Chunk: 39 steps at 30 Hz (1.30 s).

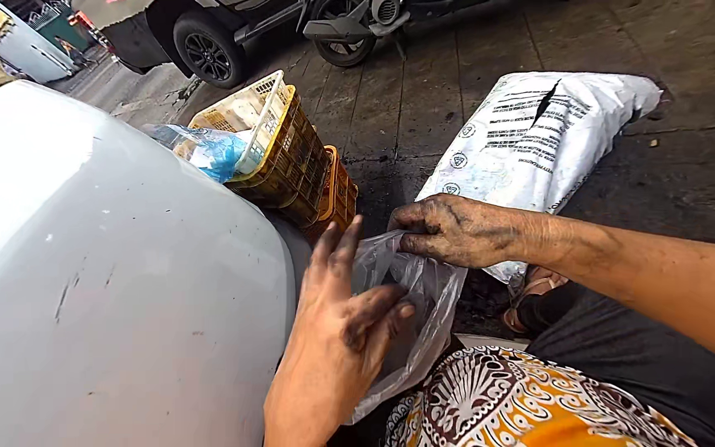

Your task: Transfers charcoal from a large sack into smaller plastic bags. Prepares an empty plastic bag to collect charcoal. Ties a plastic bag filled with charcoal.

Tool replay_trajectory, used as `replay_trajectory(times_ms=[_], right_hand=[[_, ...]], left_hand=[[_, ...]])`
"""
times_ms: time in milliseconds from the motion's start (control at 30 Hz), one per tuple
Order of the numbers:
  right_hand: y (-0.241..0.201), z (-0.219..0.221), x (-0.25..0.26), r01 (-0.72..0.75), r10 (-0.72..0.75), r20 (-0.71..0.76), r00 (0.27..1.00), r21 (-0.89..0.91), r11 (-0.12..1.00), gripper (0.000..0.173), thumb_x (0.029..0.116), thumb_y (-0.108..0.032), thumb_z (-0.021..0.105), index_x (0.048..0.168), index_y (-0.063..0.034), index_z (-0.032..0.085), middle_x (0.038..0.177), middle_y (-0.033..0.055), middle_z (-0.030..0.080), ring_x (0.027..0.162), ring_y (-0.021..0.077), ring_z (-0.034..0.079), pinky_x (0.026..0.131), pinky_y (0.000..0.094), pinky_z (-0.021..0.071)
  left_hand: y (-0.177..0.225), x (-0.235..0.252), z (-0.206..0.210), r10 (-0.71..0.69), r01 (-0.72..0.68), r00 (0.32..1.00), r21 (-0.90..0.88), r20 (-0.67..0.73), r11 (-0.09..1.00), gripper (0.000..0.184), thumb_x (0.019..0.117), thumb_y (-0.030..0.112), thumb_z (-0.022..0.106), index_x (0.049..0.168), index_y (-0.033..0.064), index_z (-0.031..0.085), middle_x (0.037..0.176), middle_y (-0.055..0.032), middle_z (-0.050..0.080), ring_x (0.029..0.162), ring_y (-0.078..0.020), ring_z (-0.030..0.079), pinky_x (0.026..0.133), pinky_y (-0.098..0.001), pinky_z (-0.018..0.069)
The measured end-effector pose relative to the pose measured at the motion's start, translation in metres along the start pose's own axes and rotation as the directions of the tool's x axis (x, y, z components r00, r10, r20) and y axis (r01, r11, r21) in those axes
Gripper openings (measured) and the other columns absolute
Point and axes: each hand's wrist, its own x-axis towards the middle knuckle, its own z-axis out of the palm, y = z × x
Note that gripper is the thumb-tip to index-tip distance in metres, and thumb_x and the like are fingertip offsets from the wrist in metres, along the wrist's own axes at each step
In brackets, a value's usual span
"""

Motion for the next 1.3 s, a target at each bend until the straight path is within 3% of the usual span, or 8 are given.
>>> replay_trajectory(times_ms=[167,433,533,633,833,1000,1200,1300], right_hand=[[-0.004,-0.004,-0.001,0.004,-0.003,0.031,1.000,-0.012,1.000,0.014,0.0997,-0.015,0.067,0.090,-0.0048,0.069,0.068,0.0001,0.058,0.061,0.0048,0.054,0.058,0.0219,0.0438],[0.013,-0.012,-0.011,0.082,-0.081,0.017,0.997,-0.147,0.986,0.011,0.0970,-0.017,0.069,0.091,-0.0075,0.069,0.065,-0.0017,0.057,0.059,0.0061,0.053,0.056,0.0256,0.0430],[0.013,-0.010,-0.011,0.136,-0.138,-0.006,0.990,-0.148,0.980,0.012,0.0978,-0.016,0.067,0.091,-0.0066,0.069,0.066,-0.0017,0.056,0.060,0.0053,0.052,0.056,0.0243,0.0413],[0.013,-0.010,-0.011,0.154,-0.157,-0.023,0.987,-0.119,0.981,0.011,0.0972,-0.016,0.068,0.092,-0.0063,0.070,0.066,-0.0017,0.058,0.059,0.0046,0.053,0.056,0.0233,0.0419],[0.019,-0.009,-0.010,0.185,-0.190,-0.022,0.982,-0.132,0.974,0.007,0.0950,-0.014,0.069,0.095,-0.0067,0.070,0.068,-0.0012,0.060,0.060,0.0057,0.055,0.057,0.0241,0.0438],[0.011,-0.030,-0.021,0.311,-0.367,-0.079,0.927,-0.386,0.869,0.018,0.0894,-0.013,0.066,0.107,-0.0113,0.068,0.068,-0.0043,0.057,0.057,0.0074,0.056,0.053,0.0268,0.0468],[-0.010,-0.013,-0.015,0.562,-0.609,0.072,0.790,-0.480,0.673,0.038,0.0959,-0.049,0.060,0.117,-0.0206,0.075,0.115,-0.0007,0.071,0.125,0.0263,0.058,0.110,0.0511,0.0399],[-0.003,-0.008,-0.018,0.465,-0.424,0.192,0.885,-0.424,0.777,0.047,0.0929,-0.053,0.067,0.101,-0.0074,0.075,0.082,0.0069,0.070,0.099,0.0318,0.068,0.115,0.0675,0.0263]], left_hand=[[-0.009,0.003,0.011,-0.222,0.155,0.964,0.365,0.149,0.918,0.031,0.0897,0.040,0.069,0.108,0.0172,0.079,0.149,-0.0231,0.052,0.138,-0.0503,0.046,0.100,-0.0626,0.0463],[-0.028,-0.014,-0.028,-0.342,0.367,0.930,0.397,-0.135,0.841,0.036,0.0898,-0.002,0.055,0.119,0.0068,0.074,0.114,-0.0171,0.069,0.074,-0.0218,0.068,0.062,-0.0365,0.0550],[-0.028,-0.015,-0.026,-0.304,0.352,0.929,0.253,-0.211,0.901,0.027,0.0987,0.033,0.059,0.101,0.0136,0.077,0.131,-0.0180,0.061,0.098,-0.0092,0.068,0.076,-0.0203,0.0554],[-0.028,-0.016,-0.016,-0.402,0.420,0.907,0.201,-0.125,0.885,0.038,0.0951,0.047,0.061,0.095,0.0137,0.080,0.149,-0.0292,0.048,0.131,-0.0340,0.056,0.103,-0.0439,0.0483],[-0.039,-0.029,0.002,-0.426,0.420,0.905,0.121,0.021,0.899,0.028,0.0845,-0.003,0.064,0.111,-0.0031,0.073,0.113,-0.0184,0.072,0.107,-0.0228,0.070,0.097,-0.0360,0.0545],[-0.037,-0.032,-0.007,-0.425,0.435,0.900,0.149,-0.096,0.888,0.032,0.0774,-0.002,0.061,0.107,-0.0035,0.073,0.111,-0.0172,0.071,0.103,-0.0172,0.069,0.092,-0.0302,0.0540],[-0.039,-0.037,-0.012,-0.427,0.433,0.901,0.194,-0.074,0.880,0.035,0.0763,0.004,0.061,0.109,-0.0004,0.073,0.111,-0.0148,0.071,0.103,-0.0139,0.068,0.090,-0.0277,0.0540],[-0.037,-0.037,-0.015,-0.430,0.424,0.901,0.315,-0.055,0.849,0.031,0.0774,0.004,0.059,0.105,-0.0035,0.071,0.110,-0.0222,0.070,0.103,-0.0292,0.068,0.089,-0.0436,0.0535]])
